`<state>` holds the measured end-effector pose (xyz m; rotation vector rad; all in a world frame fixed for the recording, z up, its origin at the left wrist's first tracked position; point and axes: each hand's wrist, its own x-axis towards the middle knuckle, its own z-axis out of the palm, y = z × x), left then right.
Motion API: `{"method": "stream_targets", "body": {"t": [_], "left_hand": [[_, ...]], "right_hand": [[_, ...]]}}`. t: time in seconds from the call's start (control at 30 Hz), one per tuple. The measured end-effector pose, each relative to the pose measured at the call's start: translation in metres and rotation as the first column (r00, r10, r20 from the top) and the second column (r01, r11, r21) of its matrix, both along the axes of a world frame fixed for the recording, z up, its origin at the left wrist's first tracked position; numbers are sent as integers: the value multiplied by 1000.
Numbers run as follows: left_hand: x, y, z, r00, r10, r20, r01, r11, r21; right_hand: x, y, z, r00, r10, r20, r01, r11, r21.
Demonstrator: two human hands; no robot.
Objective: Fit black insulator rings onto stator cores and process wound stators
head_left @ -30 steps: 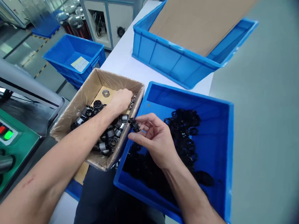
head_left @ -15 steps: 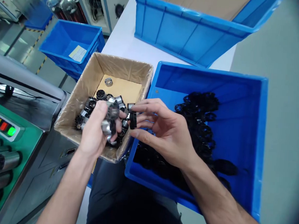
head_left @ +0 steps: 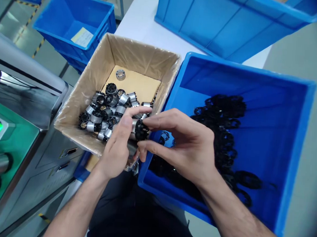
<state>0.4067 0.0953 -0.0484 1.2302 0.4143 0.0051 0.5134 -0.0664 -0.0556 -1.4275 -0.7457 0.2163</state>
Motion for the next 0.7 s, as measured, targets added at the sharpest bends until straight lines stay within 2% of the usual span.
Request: {"method": "stream_targets", "body": {"t": [0.17,0.3,0.4,0.47,0.5,0.57,0.6,0.63,0.67,0.7], "left_hand": [[-3,0,-4,999,-29,14,29,999,37],[-9,-1,-7,999,-38,28,36,996,82],[-10,0,-5,998,-43,45,41,998,45],[-8,2,-2,998,-58,31,58,998,4],[-6,3,0,998,-61,26,61,998,-13],[-1,5,3,998,-18,53,20,999,-32],[2,6,4,996,29,85,-26,999,-33],[5,6,4,990,92,107,-88,995,-36],[8,6,5,982,154,113,-150,988,-44],[10,6,6,974,203,103,-199,979,-51]], "right_hand": [[4,-3,-2,999,13,49,-13,1000,-12],[0,-2,-3,1000,22,22,-21,1000,-10],[1,-1,0,999,39,27,-39,999,-10],[11,-5,0,996,88,30,-87,996,-27],[20,-10,-1,997,75,18,-75,996,-39],[46,-24,-9,997,-78,4,79,994,-76],[60,-32,-15,980,-200,25,201,972,-121],[74,-40,-23,951,-303,67,310,928,-208],[86,-47,-31,929,-350,123,371,866,-335],[95,-53,-40,926,-335,173,376,795,-476]]}}
